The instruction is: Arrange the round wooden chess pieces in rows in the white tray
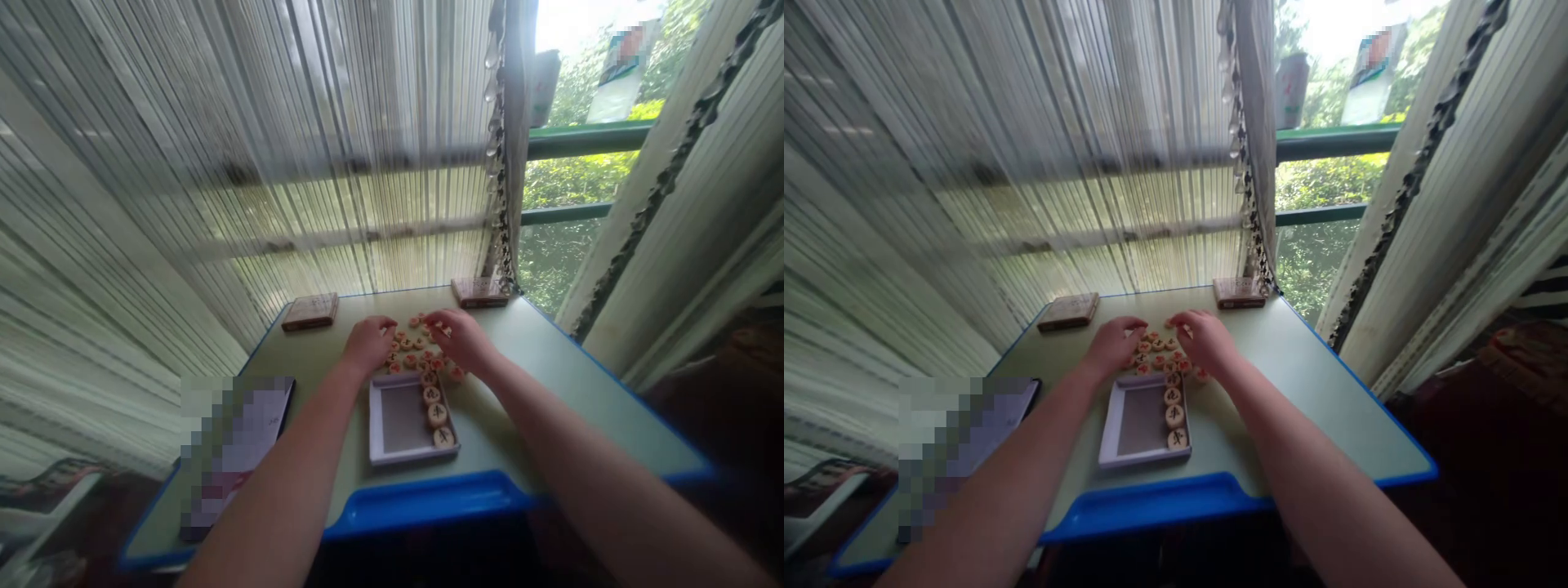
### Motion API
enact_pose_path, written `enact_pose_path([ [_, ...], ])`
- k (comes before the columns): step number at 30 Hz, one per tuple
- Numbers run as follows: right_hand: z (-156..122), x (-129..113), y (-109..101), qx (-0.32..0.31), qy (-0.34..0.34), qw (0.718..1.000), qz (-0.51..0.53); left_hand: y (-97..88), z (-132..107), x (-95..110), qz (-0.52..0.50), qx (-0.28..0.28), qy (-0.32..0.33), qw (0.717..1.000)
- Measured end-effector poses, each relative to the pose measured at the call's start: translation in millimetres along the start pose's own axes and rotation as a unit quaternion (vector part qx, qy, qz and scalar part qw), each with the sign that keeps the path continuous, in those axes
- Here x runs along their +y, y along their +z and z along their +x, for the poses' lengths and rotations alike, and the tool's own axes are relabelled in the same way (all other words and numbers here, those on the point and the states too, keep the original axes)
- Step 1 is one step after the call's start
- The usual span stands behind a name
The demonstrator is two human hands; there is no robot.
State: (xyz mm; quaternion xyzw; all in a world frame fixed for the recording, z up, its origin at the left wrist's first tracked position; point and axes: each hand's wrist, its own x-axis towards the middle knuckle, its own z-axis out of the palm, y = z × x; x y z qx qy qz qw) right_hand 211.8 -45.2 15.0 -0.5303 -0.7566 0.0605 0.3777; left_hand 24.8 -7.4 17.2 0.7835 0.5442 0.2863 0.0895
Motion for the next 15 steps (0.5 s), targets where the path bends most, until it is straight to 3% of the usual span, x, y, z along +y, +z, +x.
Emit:
enact_pose_path([
  [4, -3.6, 9.9, 17.5, -0.038, -0.003, 0.999, -0.030, 2.6, 0.0, -7.8, 0.073, -0.035, 0.033, 0.996],
  [8, -3.3, 12.6, 18.3, -0.057, -0.001, 0.995, -0.081, -1.8, -2.9, -3.4, 0.083, -0.010, 0.040, 0.996],
  [12, -12.8, -4.8, -1.9, -0.087, 0.003, 0.996, -0.029, -6.3, -9.6, 2.7, 0.066, -0.010, 0.056, 0.996],
  [15, -28.3, -30.6, -27.7, -0.178, -0.052, 0.981, 0.052, -4.8, -11.1, 0.2, 0.060, -0.017, 0.042, 0.997],
])
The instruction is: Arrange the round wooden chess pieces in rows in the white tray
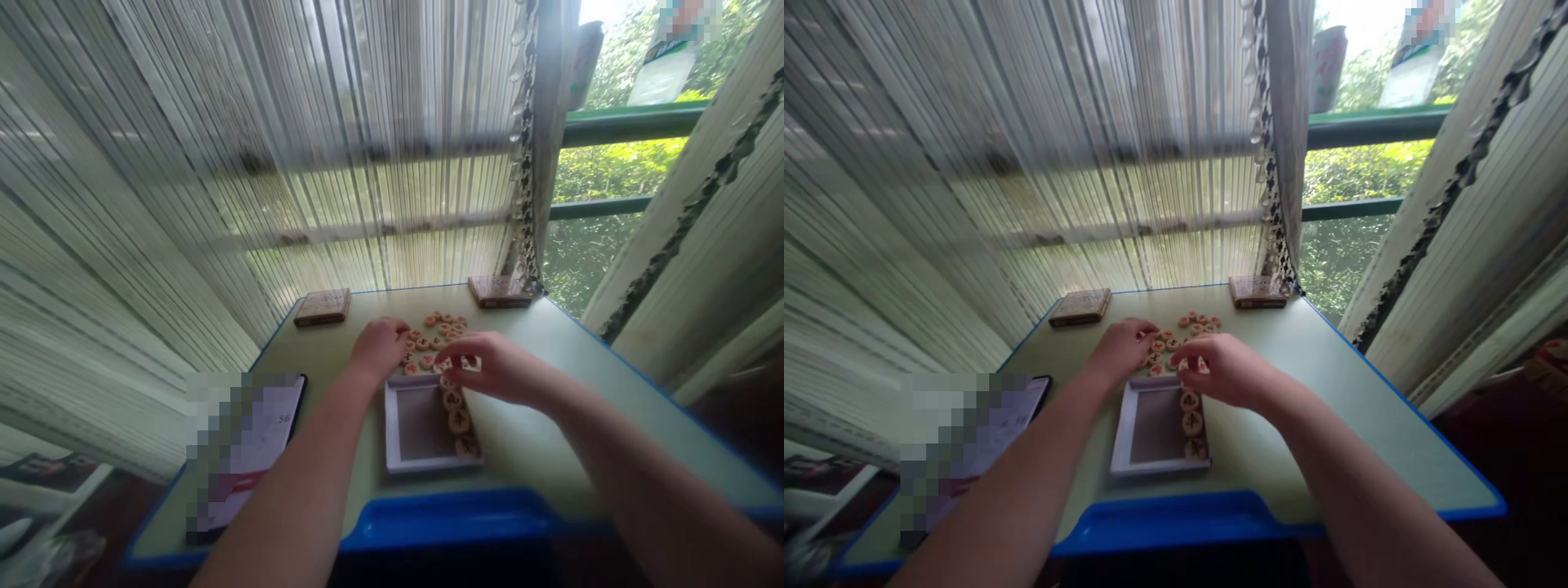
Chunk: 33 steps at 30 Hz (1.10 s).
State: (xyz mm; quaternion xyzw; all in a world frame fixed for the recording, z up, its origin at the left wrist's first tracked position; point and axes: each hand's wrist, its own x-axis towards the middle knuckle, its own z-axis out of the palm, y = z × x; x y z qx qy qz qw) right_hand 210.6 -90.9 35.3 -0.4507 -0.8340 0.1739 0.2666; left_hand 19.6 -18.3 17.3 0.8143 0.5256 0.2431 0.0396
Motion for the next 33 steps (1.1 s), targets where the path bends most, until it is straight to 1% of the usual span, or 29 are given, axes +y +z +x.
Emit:
enact_pose_path([
  [1, -6.8, -9.5, -4.7, -0.063, -0.024, 0.997, 0.024, 1.3, 0.4, -1.4, -0.008, 0.000, -0.008, 1.000],
  [2, -12.7, -17.6, -8.4, -0.108, -0.041, 0.993, 0.041, 2.7, 1.1, -2.7, -0.018, 0.002, -0.017, 1.000],
  [4, -21.2, -28.2, -12.4, -0.163, -0.057, 0.984, 0.043, 4.9, 2.5, -3.5, -0.038, 0.012, -0.028, 0.999],
  [7, -25.9, -31.7, -11.5, -0.206, -0.052, 0.977, 0.030, 5.6, 2.9, 0.9, -0.047, 0.019, -0.020, 0.999],
  [11, -26.9, -28.3, -5.7, -0.219, -0.042, 0.975, 0.021, 2.7, -1.0, 13.3, -0.033, 0.007, 0.003, 0.999],
  [15, -29.6, -27.8, -1.4, -0.215, -0.044, 0.975, -0.030, -0.9, -6.4, 22.9, -0.047, 0.033, 0.042, 0.998],
  [18, -31.0, -28.5, -0.9, -0.218, -0.046, 0.973, -0.052, -1.2, -8.4, 24.4, -0.057, 0.053, 0.064, 0.995],
  [21, -31.1, -28.7, -1.5, -0.224, -0.050, 0.972, -0.059, 1.8, -8.3, 22.4, -0.048, 0.051, 0.070, 0.995],
  [24, -30.5, -27.8, -1.1, -0.222, -0.056, 0.971, -0.064, 4.3, -6.7, 18.9, -0.025, 0.026, 0.056, 0.998],
  [26, -30.1, -26.8, -0.3, -0.222, -0.056, 0.971, -0.075, 2.0, -5.2, 16.0, -0.003, -0.009, 0.050, 0.999],
  [28, -30.0, -25.8, 0.3, -0.224, -0.055, 0.969, -0.086, -4.4, -4.2, 12.3, 0.006, -0.055, 0.053, 0.997],
  [31, -30.0, -25.1, 0.8, -0.224, -0.057, 0.969, -0.092, -16.9, -5.2, 6.9, -0.029, -0.108, 0.049, 0.992],
  [33, -29.7, -25.7, 1.0, -0.223, -0.051, 0.969, -0.095, -21.9, -7.9, 5.1, -0.050, -0.094, 0.050, 0.993],
])
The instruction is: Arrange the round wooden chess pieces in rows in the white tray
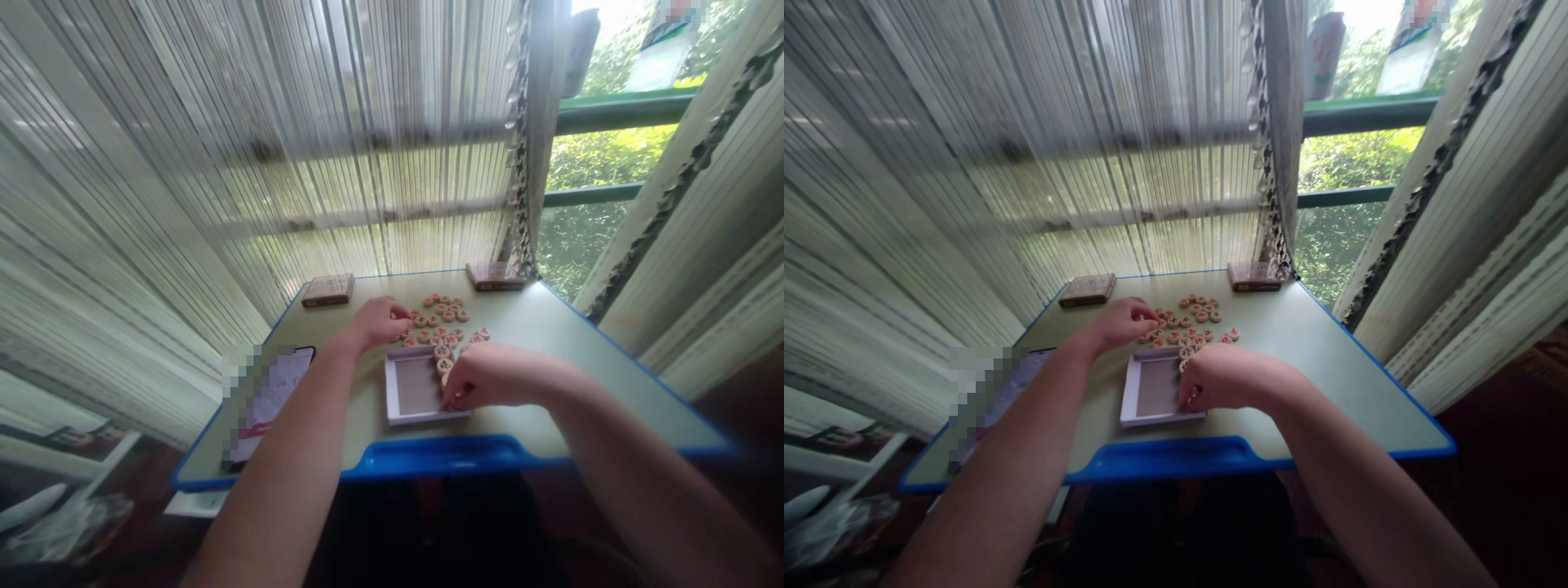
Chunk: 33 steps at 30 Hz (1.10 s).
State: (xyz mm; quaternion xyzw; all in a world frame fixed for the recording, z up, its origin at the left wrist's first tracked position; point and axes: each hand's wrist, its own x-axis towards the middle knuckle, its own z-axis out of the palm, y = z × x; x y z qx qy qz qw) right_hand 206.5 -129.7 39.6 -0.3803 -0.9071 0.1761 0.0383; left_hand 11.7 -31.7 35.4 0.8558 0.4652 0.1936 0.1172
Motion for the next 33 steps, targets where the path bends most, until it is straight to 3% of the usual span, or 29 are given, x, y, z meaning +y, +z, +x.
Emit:
enact_pose_path([
  [4, 1.4, -2.3, -1.4, -0.012, 0.015, 1.000, -0.001, 6.0, -5.4, 2.5, -0.012, 0.033, 0.013, 0.999],
  [9, 2.9, -2.2, -2.0, -0.032, 0.010, 0.999, -0.007, 17.6, -5.8, 4.7, -0.019, 0.014, 0.017, 1.000],
  [16, -0.7, -2.8, -4.6, -0.015, 0.002, 1.000, 0.011, 14.1, -5.6, 5.2, -0.006, 0.023, 0.011, 1.000],
  [21, 0.1, 6.4, -12.6, 0.092, 0.015, 0.995, 0.043, 10.1, -9.5, 9.1, -0.016, -0.012, 0.015, 1.000],
  [27, 20.2, 43.8, -10.0, 0.273, 0.172, 0.947, 0.006, 0.8, -15.0, 5.3, -0.025, -0.079, 0.023, 0.996],
  [30, 30.5, 62.2, -1.5, 0.309, 0.237, 0.921, -0.030, 3.0, -13.1, 2.7, -0.024, -0.092, 0.024, 0.995],
  [33, 35.8, 75.2, 6.2, 0.301, 0.267, 0.913, -0.069, 11.5, -8.9, -0.2, 0.003, -0.034, 0.013, 0.999],
])
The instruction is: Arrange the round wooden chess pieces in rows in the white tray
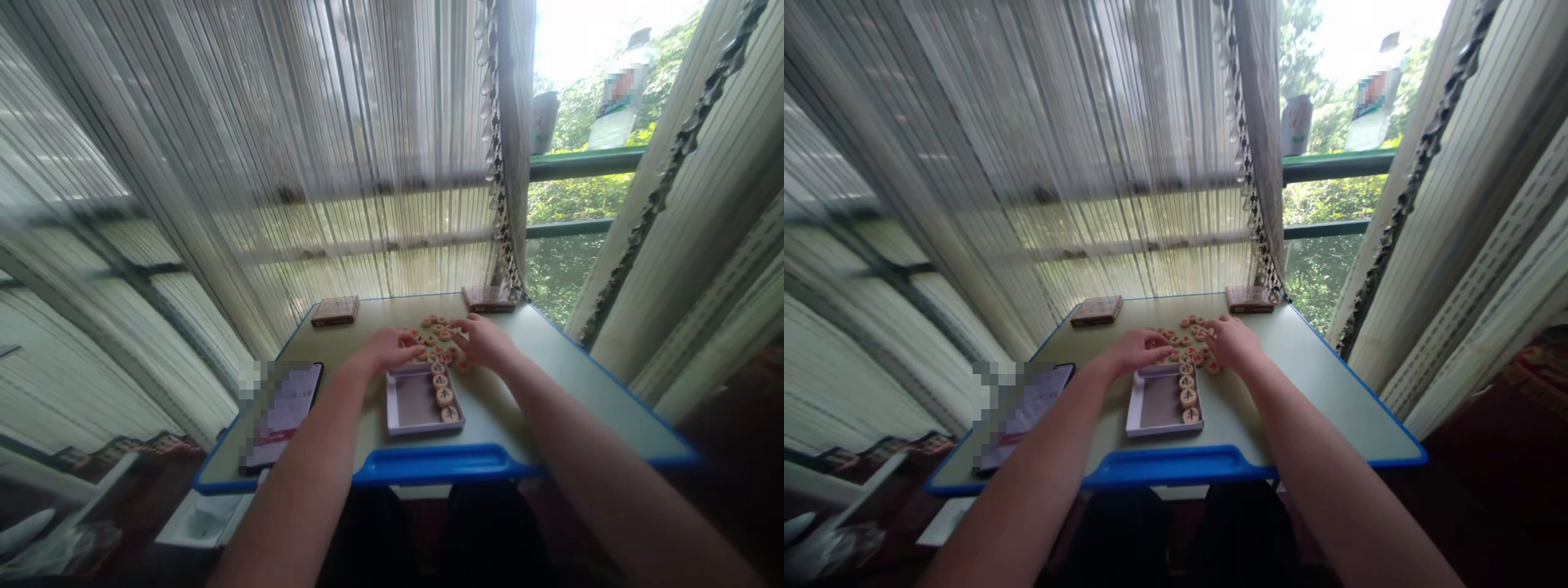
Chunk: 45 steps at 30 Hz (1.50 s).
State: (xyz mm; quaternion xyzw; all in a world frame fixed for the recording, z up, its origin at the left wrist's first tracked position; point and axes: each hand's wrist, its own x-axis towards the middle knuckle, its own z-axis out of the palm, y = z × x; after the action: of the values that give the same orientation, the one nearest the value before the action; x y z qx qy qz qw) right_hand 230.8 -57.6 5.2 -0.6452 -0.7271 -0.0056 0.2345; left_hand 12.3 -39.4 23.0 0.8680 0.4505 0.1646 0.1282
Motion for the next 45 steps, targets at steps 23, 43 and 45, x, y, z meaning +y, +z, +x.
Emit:
enact_pose_path([
  [23, 12.4, 18.3, 17.8, -0.030, 0.057, 0.997, 0.046, 13.7, 10.0, -15.3, 0.009, 0.068, -0.124, 0.990],
  [43, 7.1, 11.1, 17.3, -0.018, 0.029, 0.996, 0.087, 11.2, 11.5, -22.6, -0.003, 0.104, -0.175, 0.979],
  [45, 6.7, 7.9, 17.1, 0.002, 0.002, 0.997, 0.082, 11.0, 11.3, -22.7, 0.002, 0.101, -0.176, 0.979],
])
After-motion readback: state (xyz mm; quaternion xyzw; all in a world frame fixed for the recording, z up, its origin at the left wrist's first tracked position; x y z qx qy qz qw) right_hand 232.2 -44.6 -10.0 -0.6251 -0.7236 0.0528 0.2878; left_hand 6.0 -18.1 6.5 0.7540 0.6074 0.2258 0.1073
